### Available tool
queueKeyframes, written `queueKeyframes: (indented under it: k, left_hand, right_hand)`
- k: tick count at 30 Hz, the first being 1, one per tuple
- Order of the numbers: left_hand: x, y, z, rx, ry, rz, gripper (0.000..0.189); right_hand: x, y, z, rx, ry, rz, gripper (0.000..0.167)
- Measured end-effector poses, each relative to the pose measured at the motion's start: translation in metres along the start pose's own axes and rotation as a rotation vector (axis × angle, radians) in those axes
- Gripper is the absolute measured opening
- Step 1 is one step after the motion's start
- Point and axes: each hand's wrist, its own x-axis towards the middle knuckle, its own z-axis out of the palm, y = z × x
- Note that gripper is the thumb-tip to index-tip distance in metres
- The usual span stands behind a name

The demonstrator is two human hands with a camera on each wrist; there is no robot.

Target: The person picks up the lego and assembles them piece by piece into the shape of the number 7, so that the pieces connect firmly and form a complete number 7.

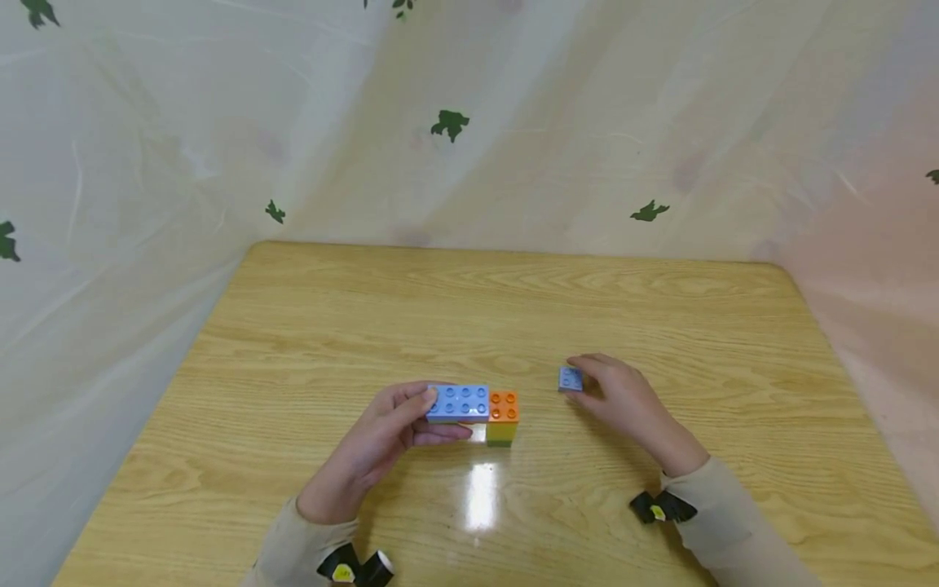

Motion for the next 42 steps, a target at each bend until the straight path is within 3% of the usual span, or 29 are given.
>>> queueKeyframes:
  k: [10, 26, 34, 42]
  left_hand:
    - [0.0, 0.0, -0.001, 0.019, 0.017, -0.008, 0.047]
    - [0.001, 0.001, -0.001, 0.026, 0.026, -0.023, 0.048]
    - [0.002, 0.001, -0.001, 0.041, 0.02, -0.018, 0.048]
    - [0.002, 0.001, 0.0, 0.037, 0.016, -0.005, 0.048]
  right_hand:
    - [0.001, 0.006, 0.001, -0.043, -0.016, 0.005, 0.039]
    - [0.002, -0.004, -0.004, 0.01, -0.036, 0.089, 0.037]
    - [0.001, -0.016, -0.011, 0.038, -0.021, 0.057, 0.037]
    - [-0.001, -0.029, -0.019, 0.06, 0.012, -0.027, 0.036]
